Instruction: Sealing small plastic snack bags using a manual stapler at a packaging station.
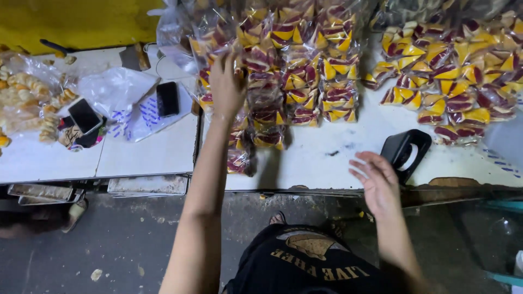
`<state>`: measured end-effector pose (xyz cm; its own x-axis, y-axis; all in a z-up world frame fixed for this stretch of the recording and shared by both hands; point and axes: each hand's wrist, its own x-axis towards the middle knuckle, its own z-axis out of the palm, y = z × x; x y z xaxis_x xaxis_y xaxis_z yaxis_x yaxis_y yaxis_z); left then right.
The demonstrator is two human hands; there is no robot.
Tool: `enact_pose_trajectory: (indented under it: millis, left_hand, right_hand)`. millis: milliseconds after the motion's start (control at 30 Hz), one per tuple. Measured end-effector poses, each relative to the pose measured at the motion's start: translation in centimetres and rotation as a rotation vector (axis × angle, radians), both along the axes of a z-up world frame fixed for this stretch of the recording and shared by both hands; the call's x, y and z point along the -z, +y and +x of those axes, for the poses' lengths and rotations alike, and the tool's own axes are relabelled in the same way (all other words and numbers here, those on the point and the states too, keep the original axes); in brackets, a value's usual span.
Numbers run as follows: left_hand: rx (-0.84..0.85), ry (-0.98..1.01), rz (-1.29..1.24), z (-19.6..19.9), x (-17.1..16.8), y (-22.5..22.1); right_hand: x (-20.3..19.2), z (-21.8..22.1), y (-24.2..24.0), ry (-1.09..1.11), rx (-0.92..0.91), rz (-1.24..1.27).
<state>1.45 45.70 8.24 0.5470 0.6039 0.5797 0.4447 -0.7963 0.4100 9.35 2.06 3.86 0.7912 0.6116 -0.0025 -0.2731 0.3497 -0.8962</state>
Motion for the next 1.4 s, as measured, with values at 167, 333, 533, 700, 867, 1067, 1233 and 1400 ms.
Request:
enact_pose_trajectory:
  millis: [167,333,533,700,867,1067,1233,1400]
  left_hand:
    - [0.232,0.740,0.282,7.3,-6.2,2.8]
    - [0.265,0.834,0.428,10.7,-9.5,-1.2]
    - [0.591,0.433,0.790,8.5,-12.0,-21.5]
    - [0.851,-0.178,0.519,6.9,-6.4,-29.1]
    - [0.800,-0.112,-1.170,5.7,-0.4,-33.8]
    - [0.835,0.146,-1.018,4.0,-0.2,-40.0]
    - [0.778,0.311,-1.038,1.3,2.3,-42.4]
    - [0.697,0.294,-1.056,0.1,3.4,-44.4]
  right_hand:
    - [3.2,-1.0,-1.6,0.004,0.007,-0.220]
    - [-0.7,-0.2,-0.3,-0.219,-0.069,-0.374]
    - [-4.5,3.1,3.8,-0.777,0.182,-0.393]
    - [-3.2,6.0,-2.3,-0.647,0.211,-0.530]
    - [-3.1,5.0,-8.4,-0.373,0.265,-0.286]
    - [2.9,2.9,-14.2,-1.577,0.144,-0.497]
    - [6.0,4.6,-17.5,-1.040,-0.043,-0.569]
    - [3.5,2.9,-18.0,-0.404,-0.220,-0.587]
